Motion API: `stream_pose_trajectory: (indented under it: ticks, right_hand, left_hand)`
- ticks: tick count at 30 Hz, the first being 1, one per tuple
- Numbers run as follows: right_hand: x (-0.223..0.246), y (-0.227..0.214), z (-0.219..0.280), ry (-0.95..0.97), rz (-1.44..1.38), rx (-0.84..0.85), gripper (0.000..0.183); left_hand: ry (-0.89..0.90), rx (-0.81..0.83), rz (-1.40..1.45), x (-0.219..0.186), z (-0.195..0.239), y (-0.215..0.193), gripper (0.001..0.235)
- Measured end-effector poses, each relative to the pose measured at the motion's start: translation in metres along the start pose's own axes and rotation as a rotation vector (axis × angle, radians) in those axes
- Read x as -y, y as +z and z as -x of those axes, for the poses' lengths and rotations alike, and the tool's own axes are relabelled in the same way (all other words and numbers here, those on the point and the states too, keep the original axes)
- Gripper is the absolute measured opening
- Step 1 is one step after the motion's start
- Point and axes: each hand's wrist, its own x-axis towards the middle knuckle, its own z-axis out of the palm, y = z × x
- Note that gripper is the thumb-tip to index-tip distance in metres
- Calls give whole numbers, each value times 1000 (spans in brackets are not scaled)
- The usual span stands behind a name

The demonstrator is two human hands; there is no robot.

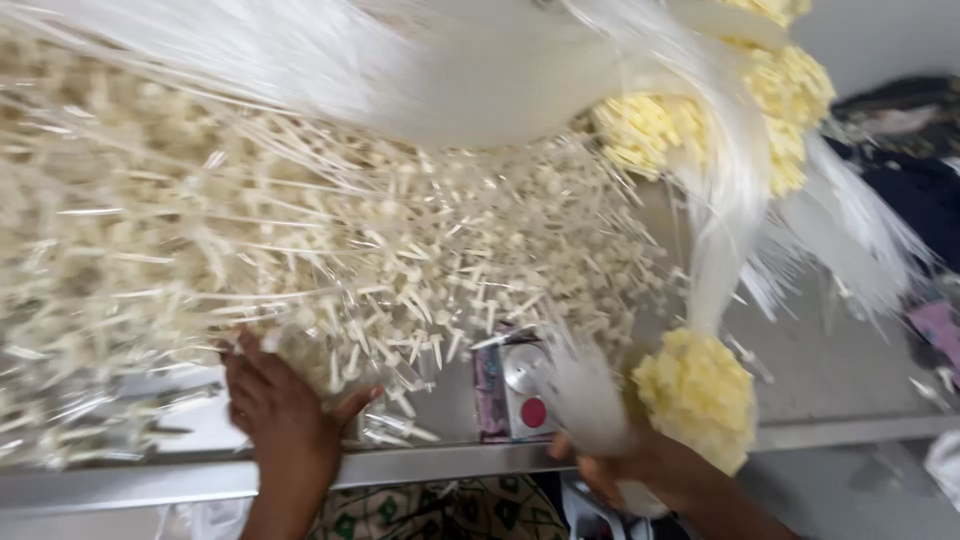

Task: The recorder is sorting and bundling a large quantity of white plastic sprayer or pump tubes on a manufacturing workbench.

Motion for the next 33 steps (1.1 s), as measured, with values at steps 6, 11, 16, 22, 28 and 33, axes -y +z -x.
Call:
stream_pose_trajectory:
  ticks: [6,11,16,22,28,33]
  right_hand:
    - [10,20,-39,-48,-65,-138,52]
    - [17,29,-33,-24,127,-165,48]
    - [-16,29,-20,41,247,-219,50]
    - [-37,38,11,31,394,-300,49]
    - [-54,41,19,25,247,-603,43]
    - [-48,55,11,68,119,-931,57]
  left_hand:
    - [236,42,151,-80,-1,-11,142]
    - [347,93,139,-77,44,-31,81]
    - [277,531,985,-81,95,15,28]
    - [-20,832,1360,-80,127,57,9]
    - [-30,819,1227,-93,126,54,6]
    - [524,535,998,-90,108,54,11]
